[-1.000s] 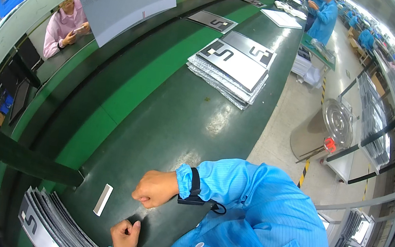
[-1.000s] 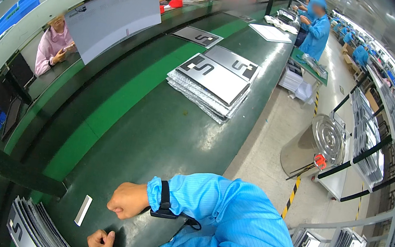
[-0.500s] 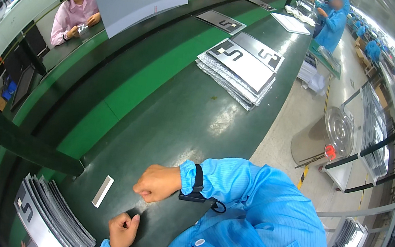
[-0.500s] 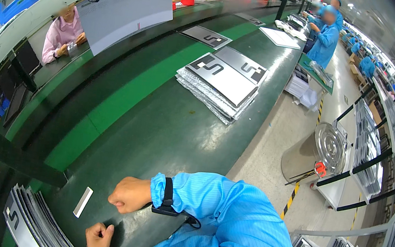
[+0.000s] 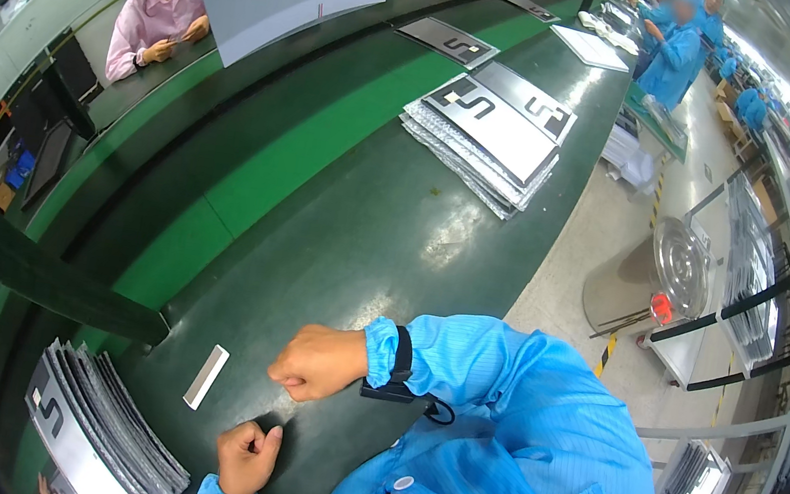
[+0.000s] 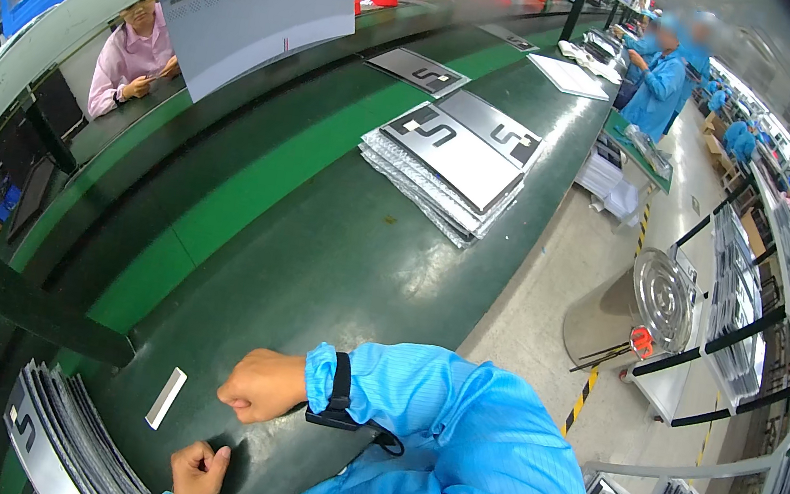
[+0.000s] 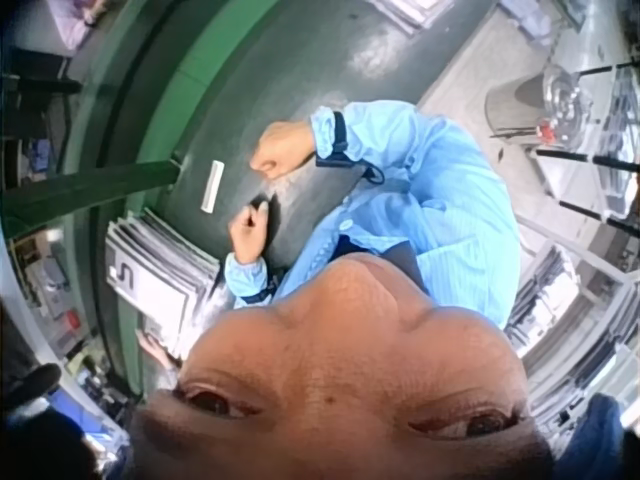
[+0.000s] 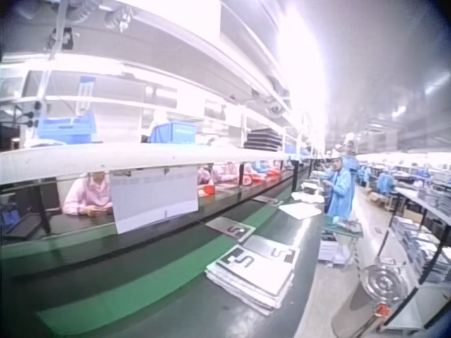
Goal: Assembling flat electronic screen components by applying adhesive strips.
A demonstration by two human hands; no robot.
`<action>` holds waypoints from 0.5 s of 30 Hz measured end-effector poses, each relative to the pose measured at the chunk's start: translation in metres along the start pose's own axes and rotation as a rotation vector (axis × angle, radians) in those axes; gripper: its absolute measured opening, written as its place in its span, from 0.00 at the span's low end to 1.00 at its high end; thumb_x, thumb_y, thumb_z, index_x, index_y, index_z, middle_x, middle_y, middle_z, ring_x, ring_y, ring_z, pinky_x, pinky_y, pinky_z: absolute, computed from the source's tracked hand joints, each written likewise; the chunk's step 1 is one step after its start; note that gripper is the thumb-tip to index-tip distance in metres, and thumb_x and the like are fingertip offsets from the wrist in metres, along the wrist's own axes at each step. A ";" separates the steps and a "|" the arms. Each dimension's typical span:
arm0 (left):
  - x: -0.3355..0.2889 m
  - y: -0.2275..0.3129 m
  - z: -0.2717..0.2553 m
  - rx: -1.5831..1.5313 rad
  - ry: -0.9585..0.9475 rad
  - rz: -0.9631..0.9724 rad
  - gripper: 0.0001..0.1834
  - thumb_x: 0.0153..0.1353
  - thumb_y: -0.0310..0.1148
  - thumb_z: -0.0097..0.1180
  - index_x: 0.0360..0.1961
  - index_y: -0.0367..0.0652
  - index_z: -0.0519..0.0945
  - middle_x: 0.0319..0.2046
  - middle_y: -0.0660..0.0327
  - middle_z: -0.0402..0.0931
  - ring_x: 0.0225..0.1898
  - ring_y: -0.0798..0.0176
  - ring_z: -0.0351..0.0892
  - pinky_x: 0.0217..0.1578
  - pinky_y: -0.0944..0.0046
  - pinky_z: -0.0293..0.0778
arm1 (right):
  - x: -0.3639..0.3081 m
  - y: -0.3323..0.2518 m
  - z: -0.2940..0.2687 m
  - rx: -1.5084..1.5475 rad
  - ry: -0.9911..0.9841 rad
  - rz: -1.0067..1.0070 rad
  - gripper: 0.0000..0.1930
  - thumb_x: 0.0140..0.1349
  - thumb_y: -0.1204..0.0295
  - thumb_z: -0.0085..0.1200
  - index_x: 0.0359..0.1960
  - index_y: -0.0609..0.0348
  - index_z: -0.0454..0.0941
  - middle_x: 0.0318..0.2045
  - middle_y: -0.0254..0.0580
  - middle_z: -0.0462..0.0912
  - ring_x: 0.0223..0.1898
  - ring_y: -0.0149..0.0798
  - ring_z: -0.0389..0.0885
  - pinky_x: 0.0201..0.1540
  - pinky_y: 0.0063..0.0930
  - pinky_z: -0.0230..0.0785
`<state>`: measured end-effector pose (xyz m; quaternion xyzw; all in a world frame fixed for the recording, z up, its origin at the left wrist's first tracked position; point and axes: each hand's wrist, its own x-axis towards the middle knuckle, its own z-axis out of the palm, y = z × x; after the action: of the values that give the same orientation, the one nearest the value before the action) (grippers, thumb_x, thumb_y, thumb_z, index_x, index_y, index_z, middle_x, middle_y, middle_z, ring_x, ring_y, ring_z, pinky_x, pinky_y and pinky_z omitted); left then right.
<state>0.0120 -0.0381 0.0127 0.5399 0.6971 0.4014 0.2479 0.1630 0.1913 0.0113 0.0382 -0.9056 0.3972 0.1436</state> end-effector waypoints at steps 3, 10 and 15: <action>0.000 0.000 0.000 -0.001 -0.007 -0.016 0.23 0.57 0.24 0.69 0.15 0.40 0.65 0.12 0.61 0.63 0.15 0.69 0.59 0.18 0.64 0.56 | 0.000 0.000 0.000 -0.003 0.011 -0.018 0.07 0.49 0.70 0.58 0.21 0.57 0.72 0.18 0.48 0.78 0.24 0.59 0.78 0.27 0.53 0.66; 0.001 0.004 -0.001 0.047 -0.034 0.017 0.23 0.57 0.25 0.69 0.15 0.40 0.65 0.12 0.58 0.63 0.14 0.64 0.59 0.18 0.61 0.56 | -0.002 0.003 0.001 -0.035 0.017 -0.043 0.08 0.51 0.72 0.58 0.22 0.58 0.69 0.18 0.45 0.76 0.22 0.57 0.76 0.25 0.50 0.64; 0.003 0.004 -0.002 0.047 -0.044 0.017 0.23 0.56 0.25 0.69 0.15 0.40 0.65 0.12 0.57 0.63 0.14 0.63 0.60 0.18 0.60 0.56 | 0.000 0.004 0.003 0.005 0.039 -0.023 0.07 0.48 0.70 0.57 0.21 0.57 0.73 0.17 0.48 0.78 0.24 0.60 0.78 0.27 0.52 0.66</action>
<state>0.0118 -0.0351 0.0173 0.5603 0.6961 0.3748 0.2470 0.1616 0.1917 0.0068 0.0411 -0.9012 0.3985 0.1657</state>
